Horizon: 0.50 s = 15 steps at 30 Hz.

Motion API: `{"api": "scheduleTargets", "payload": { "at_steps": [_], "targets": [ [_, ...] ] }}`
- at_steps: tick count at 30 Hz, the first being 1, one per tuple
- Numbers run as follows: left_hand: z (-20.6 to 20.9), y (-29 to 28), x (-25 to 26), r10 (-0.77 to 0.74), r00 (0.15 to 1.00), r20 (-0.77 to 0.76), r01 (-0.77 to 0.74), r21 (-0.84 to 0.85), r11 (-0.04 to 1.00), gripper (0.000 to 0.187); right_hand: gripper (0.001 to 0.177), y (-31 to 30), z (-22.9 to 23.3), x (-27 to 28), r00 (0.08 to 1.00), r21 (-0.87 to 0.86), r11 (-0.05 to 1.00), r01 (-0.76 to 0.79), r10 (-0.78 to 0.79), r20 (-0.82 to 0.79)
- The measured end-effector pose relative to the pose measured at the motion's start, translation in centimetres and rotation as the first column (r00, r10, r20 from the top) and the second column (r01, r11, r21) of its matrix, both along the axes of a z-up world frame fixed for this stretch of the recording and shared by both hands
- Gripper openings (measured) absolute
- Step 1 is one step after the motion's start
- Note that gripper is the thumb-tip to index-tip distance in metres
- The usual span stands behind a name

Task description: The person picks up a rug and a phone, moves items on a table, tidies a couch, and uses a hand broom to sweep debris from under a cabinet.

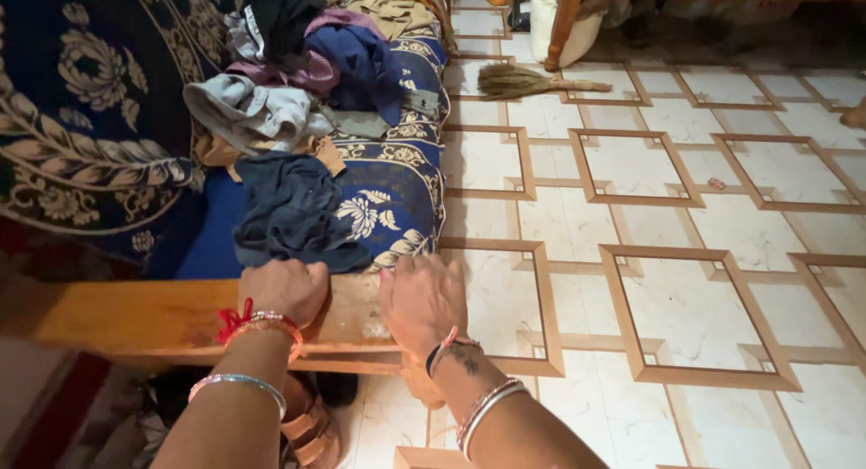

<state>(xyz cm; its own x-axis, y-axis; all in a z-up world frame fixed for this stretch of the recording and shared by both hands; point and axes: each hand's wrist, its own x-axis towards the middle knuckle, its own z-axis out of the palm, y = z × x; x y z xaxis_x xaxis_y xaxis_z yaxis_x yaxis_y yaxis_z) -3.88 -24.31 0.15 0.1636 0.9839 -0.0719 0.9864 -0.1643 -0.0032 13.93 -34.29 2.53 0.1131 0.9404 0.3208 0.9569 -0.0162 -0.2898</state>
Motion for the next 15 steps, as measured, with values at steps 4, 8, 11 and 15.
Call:
{"api": "scheduleTargets", "payload": {
  "at_steps": [4, 8, 11, 15],
  "targets": [
    [1.3, -0.7, -0.1, -0.137, 0.985, -0.1, 0.129, -0.083, 0.988, 0.045, 0.033, 0.2, 0.0, 1.1, 0.984, -0.092, 0.984, -0.151, 0.158, 0.078],
    [3.9, -0.8, 1.5, -0.001, 0.997, 0.082, -0.002, 0.038, 0.999, 0.061, 0.064, 0.2, 2.4, 3.1, 0.997, 0.055, 0.996, -0.071, 0.073, -0.033],
    [7.7, 0.8, 2.4, -0.07, 0.99, 0.122, 0.05, 0.165, 0.985, 0.067, 0.076, 0.7, 7.1, 7.1, 0.995, -0.176, 0.984, 0.015, 0.004, 0.103],
    [15.0, 4.7, 5.3, -0.154, 0.982, 0.11, 0.113, 0.314, 0.943, 0.072, 0.071, 2.4, 15.4, 11.5, 0.981, -0.113, 0.99, 0.088, -0.066, 0.183]
  ]
}}
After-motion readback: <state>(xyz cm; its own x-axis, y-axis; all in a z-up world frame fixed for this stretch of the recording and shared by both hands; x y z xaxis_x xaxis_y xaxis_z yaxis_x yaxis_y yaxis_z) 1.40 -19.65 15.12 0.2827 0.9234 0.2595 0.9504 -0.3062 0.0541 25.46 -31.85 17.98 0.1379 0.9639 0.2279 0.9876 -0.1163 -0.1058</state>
